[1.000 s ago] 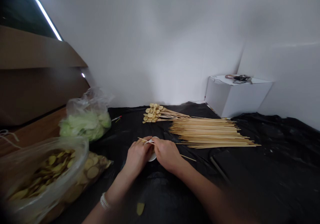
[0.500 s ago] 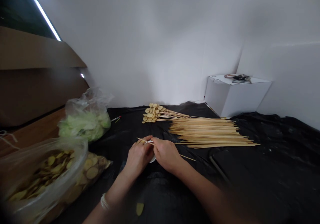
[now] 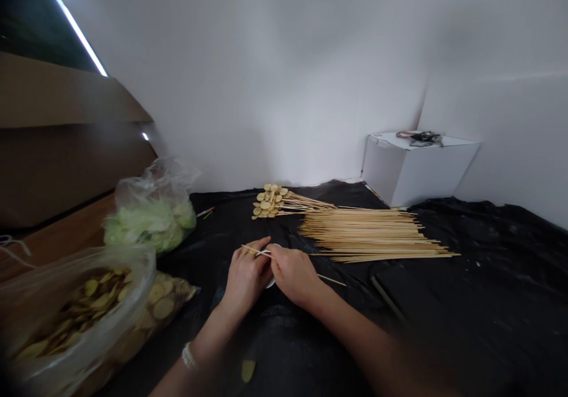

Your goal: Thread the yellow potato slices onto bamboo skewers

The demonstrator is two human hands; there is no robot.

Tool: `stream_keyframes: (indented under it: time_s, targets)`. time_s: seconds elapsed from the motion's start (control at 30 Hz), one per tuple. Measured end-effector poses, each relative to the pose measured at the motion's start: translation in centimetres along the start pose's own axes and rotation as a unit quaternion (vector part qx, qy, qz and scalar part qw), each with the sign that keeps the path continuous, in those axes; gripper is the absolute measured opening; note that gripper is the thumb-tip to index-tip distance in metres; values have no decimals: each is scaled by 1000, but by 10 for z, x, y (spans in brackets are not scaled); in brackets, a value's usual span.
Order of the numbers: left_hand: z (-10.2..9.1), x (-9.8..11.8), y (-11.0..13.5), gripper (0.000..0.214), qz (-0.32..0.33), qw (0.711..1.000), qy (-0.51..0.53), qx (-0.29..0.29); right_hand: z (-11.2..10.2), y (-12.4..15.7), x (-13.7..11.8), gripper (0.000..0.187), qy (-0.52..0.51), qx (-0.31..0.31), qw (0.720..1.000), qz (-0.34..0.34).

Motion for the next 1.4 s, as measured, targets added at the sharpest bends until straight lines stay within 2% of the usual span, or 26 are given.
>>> stream_keyframes:
  time_s: [0.33,0.73,0.87,1.07,1.3,1.4]
  targets:
    - [6,-5,3,20,-24,999,-10,-38,0,0,-2,30,-12,-13,1000,8]
    - [8,-3,4,20,-13,1000,-3,-19,0,1,-3,30,0,-7,1000,7]
    - [8,-5,4,17,-30,999,-14,-26,1,1,-4,29,2,-12,1000,8]
    - [3,-3,2,13,-20,1000,9,-19,-3,1,-4,29,-24,1,1000,2]
    - [-12,-1,-3,18,10,998,60,-8,-14,0,-2,28,-51,23,998,20]
    - [-15,0,-4,27,18,998,61,-12,-13,0,-2,27,-47,21,998,21]
Point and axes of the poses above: each hand's wrist, its own y-axis away from the middle knuckle, its own z-axis out of the palm, x = y × z, the point moved 8 cm from there along -y, towards the middle knuckle, and after that the axes turned 14 degrees about z, right-handed, at the moved point
